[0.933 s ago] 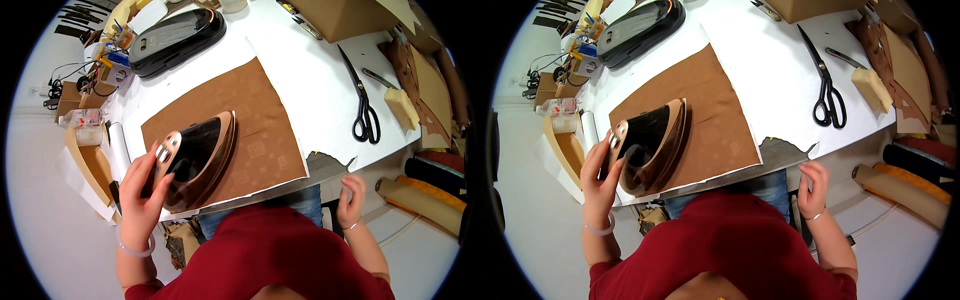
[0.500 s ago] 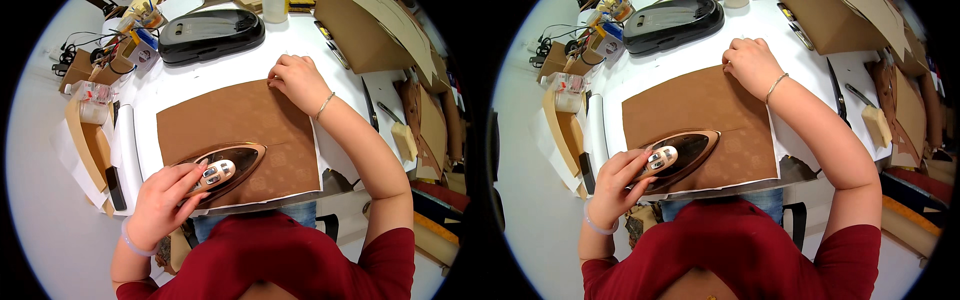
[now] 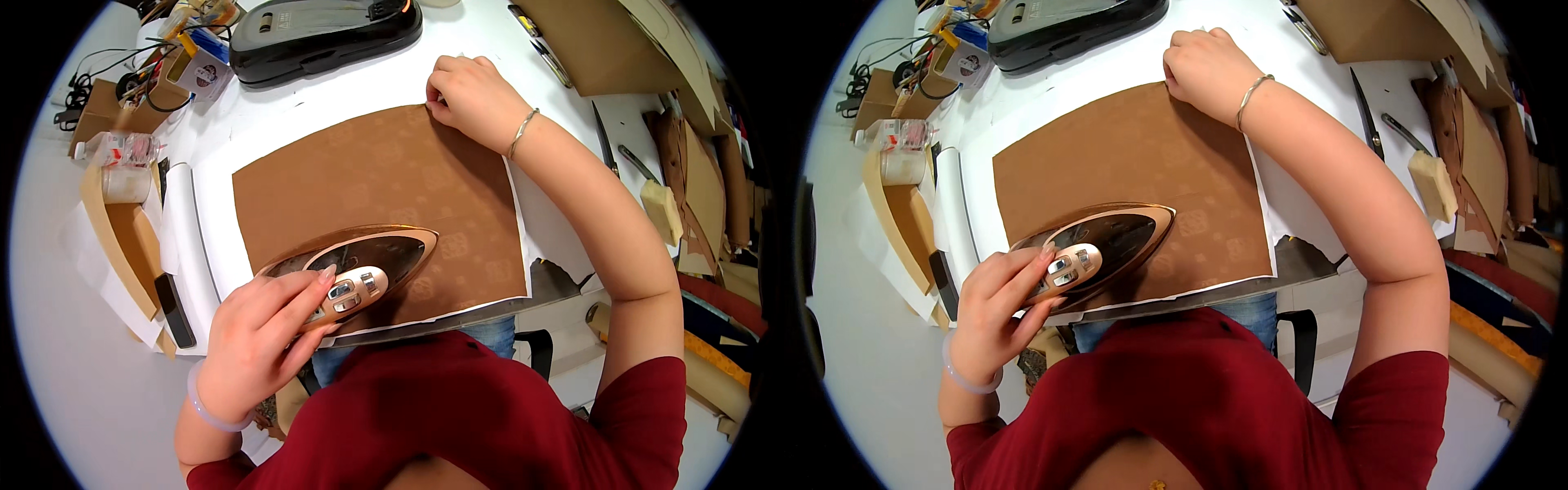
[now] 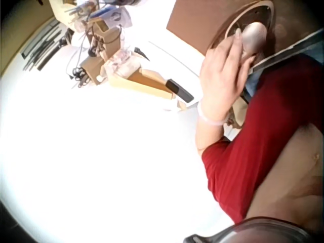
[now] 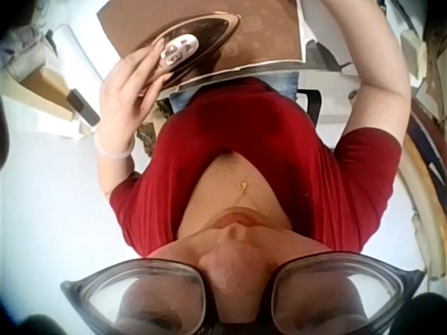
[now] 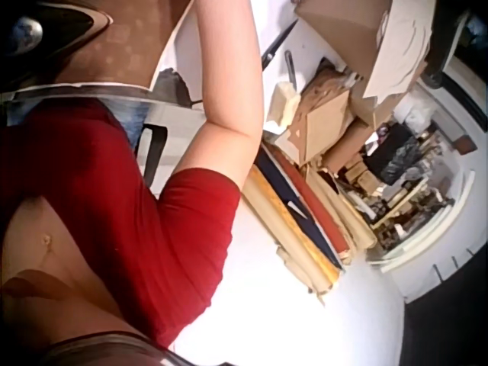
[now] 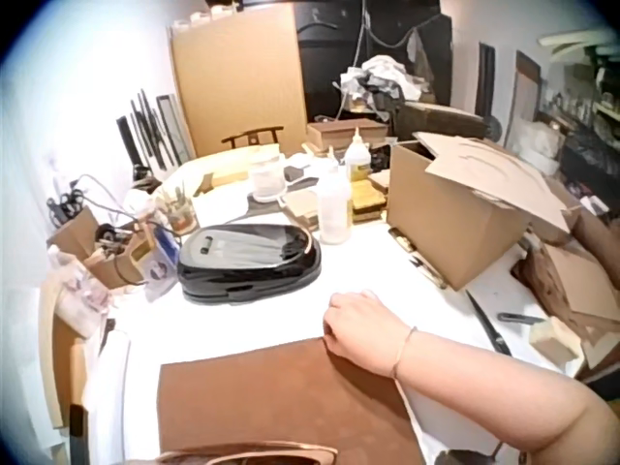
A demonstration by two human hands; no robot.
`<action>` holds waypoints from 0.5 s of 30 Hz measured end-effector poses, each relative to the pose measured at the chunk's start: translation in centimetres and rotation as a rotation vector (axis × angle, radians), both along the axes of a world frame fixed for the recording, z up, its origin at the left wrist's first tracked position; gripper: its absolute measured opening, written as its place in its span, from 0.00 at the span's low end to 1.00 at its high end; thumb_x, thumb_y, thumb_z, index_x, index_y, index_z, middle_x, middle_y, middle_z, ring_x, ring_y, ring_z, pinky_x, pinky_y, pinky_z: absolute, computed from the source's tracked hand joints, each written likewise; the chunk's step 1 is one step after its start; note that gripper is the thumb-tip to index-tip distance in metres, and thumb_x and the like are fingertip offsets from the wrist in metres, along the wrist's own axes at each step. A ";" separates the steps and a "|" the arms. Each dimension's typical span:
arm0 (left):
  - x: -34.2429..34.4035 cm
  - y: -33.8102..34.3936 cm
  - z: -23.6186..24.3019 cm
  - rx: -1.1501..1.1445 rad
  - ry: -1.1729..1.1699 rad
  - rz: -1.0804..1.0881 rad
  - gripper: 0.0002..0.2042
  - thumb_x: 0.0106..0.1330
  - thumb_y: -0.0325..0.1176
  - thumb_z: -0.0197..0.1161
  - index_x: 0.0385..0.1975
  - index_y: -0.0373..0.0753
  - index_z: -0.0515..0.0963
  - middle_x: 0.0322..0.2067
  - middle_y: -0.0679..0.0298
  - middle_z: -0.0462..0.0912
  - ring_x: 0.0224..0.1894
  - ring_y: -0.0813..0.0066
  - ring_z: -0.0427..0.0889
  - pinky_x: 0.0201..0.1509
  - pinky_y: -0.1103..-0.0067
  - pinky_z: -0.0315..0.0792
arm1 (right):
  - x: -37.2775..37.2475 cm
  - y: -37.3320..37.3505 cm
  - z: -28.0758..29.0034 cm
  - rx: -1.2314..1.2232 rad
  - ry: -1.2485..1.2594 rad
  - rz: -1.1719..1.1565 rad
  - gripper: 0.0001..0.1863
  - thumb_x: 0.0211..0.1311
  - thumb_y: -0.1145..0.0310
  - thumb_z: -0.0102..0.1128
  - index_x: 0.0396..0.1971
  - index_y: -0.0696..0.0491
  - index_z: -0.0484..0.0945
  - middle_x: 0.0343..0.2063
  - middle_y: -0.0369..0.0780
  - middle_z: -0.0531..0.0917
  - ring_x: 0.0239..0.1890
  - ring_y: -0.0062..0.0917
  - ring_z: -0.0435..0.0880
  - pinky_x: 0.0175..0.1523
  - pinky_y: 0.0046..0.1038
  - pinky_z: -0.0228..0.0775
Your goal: The person cuts a white sheet with scissors, then places a brown fabric piece on the table and trims its edges. They iron the brown fabric piece with a handheld iron, then adjust the camera strap before ironing again.
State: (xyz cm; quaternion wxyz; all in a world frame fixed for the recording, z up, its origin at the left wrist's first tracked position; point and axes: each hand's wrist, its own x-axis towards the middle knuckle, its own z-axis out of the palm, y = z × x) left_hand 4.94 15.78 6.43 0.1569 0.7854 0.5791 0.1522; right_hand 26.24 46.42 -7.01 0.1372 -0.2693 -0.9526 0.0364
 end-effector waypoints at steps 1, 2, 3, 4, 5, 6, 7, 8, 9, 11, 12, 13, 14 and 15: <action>0.0 0.1 0.0 0.005 -0.001 -0.009 0.27 0.58 0.29 0.77 0.60 0.36 0.81 0.50 0.57 0.87 0.40 0.58 0.85 0.41 0.69 0.79 | 0.0 0.1 0.0 0.016 0.001 -0.001 0.05 0.66 0.69 0.67 0.30 0.51 0.83 0.35 0.35 0.83 0.40 0.30 0.82 0.54 0.34 0.70; 0.0 0.1 0.0 0.010 -0.002 -0.018 0.27 0.58 0.29 0.77 0.60 0.36 0.81 0.50 0.57 0.87 0.40 0.58 0.85 0.41 0.69 0.79 | 0.0 0.1 -0.1 0.016 0.008 -0.005 0.04 0.66 0.69 0.66 0.30 0.51 0.84 0.35 0.36 0.83 0.40 0.31 0.82 0.55 0.34 0.70; 0.1 0.2 0.0 0.015 -0.003 -0.028 0.27 0.58 0.29 0.77 0.60 0.36 0.81 0.50 0.57 0.87 0.40 0.58 0.85 0.41 0.69 0.78 | 0.1 0.1 -0.1 0.017 0.015 -0.008 0.05 0.66 0.69 0.65 0.31 0.51 0.85 0.35 0.37 0.83 0.41 0.32 0.83 0.55 0.34 0.71; 0.2 0.3 0.1 0.018 -0.003 -0.028 0.27 0.58 0.28 0.77 0.60 0.36 0.81 0.51 0.56 0.87 0.40 0.58 0.85 0.41 0.69 0.79 | 0.2 0.0 -0.2 0.017 0.025 -0.011 0.05 0.66 0.68 0.64 0.32 0.51 0.86 0.36 0.38 0.84 0.42 0.33 0.83 0.56 0.34 0.71; 0.3 0.4 0.1 0.022 -0.004 -0.029 0.27 0.58 0.28 0.77 0.60 0.36 0.81 0.51 0.56 0.87 0.40 0.58 0.85 0.41 0.69 0.79 | 0.2 0.0 -0.3 0.019 0.033 -0.016 0.05 0.66 0.68 0.64 0.33 0.51 0.86 0.36 0.38 0.84 0.42 0.33 0.83 0.56 0.35 0.72; 0.5 0.6 0.1 0.026 -0.004 -0.031 0.27 0.58 0.28 0.77 0.60 0.36 0.81 0.51 0.56 0.87 0.40 0.58 0.85 0.42 0.69 0.79 | 0.4 0.0 -0.5 0.023 0.041 -0.022 0.05 0.66 0.68 0.65 0.35 0.51 0.86 0.37 0.38 0.84 0.43 0.33 0.84 0.55 0.35 0.72; 0.6 0.7 0.0 0.029 -0.005 -0.034 0.28 0.58 0.27 0.77 0.61 0.35 0.80 0.51 0.55 0.86 0.40 0.58 0.85 0.42 0.69 0.79 | 0.6 0.0 -0.6 0.027 0.049 -0.027 0.05 0.66 0.68 0.65 0.37 0.51 0.86 0.37 0.38 0.84 0.43 0.33 0.84 0.55 0.36 0.72; 0.6 0.9 -0.1 0.034 -0.005 -0.039 0.28 0.58 0.27 0.77 0.61 0.35 0.80 0.51 0.55 0.86 0.40 0.58 0.85 0.42 0.68 0.79 | 0.8 -0.2 -0.7 0.040 0.134 -0.045 0.05 0.67 0.68 0.66 0.39 0.51 0.85 0.38 0.39 0.85 0.44 0.33 0.84 0.55 0.36 0.72; 0.8 1.3 -0.2 0.038 -0.006 -0.046 0.28 0.58 0.27 0.77 0.61 0.35 0.80 0.52 0.54 0.86 0.40 0.58 0.85 0.42 0.68 0.79 | 1.2 -0.4 -0.7 0.054 0.219 -0.065 0.06 0.67 0.68 0.66 0.41 0.51 0.85 0.39 0.39 0.85 0.44 0.33 0.84 0.56 0.37 0.72; 1.1 1.7 -0.2 0.020 -0.012 -0.025 0.29 0.58 0.26 0.77 0.62 0.34 0.79 0.52 0.53 0.86 0.40 0.57 0.85 0.43 0.68 0.79 | 2.0 -1.3 -0.2 0.009 0.338 -0.117 0.08 0.68 0.68 0.66 0.44 0.52 0.84 0.40 0.40 0.85 0.45 0.33 0.85 0.56 0.39 0.72; 1.3 2.0 -0.3 0.011 -0.017 -0.016 0.29 0.58 0.26 0.76 0.63 0.34 0.79 0.52 0.53 0.86 0.40 0.57 0.85 0.43 0.68 0.79 | 2.7 -2.1 0.9 -0.046 0.367 -0.155 0.09 0.68 0.69 0.66 0.45 0.52 0.83 0.41 0.40 0.85 0.45 0.34 0.85 0.56 0.40 0.72; 1.4 2.3 -0.3 0.003 -0.010 -0.024 0.29 0.59 0.25 0.76 0.63 0.33 0.78 0.51 0.52 0.86 0.39 0.56 0.84 0.43 0.68 0.79 | 3.5 -2.9 1.9 -0.103 0.396 -0.192 0.09 0.68 0.69 0.66 0.47 0.52 0.83 0.41 0.41 0.86 0.46 0.34 0.85 0.57 0.40 0.71; 1.6 2.6 -0.3 -0.017 -0.014 -0.021 0.29 0.59 0.24 0.75 0.64 0.33 0.78 0.52 0.51 0.85 0.42 0.55 0.85 0.45 0.68 0.80 | 4.3 -3.9 2.6 -0.132 0.437 -0.216 0.09 0.69 0.70 0.66 0.47 0.52 0.83 0.41 0.41 0.85 0.45 0.35 0.85 0.56 0.41 0.71; 1.9 3.0 -0.1 -0.037 -0.017 -0.018 0.29 0.60 0.23 0.75 0.65 0.33 0.78 0.52 0.50 0.85 0.45 0.54 0.86 0.48 0.68 0.81 | 5.3 -5.0 3.2 -0.160 0.478 -0.240 0.09 0.69 0.70 0.65 0.47 0.53 0.82 0.41 0.42 0.85 0.44 0.36 0.85 0.55 0.41 0.71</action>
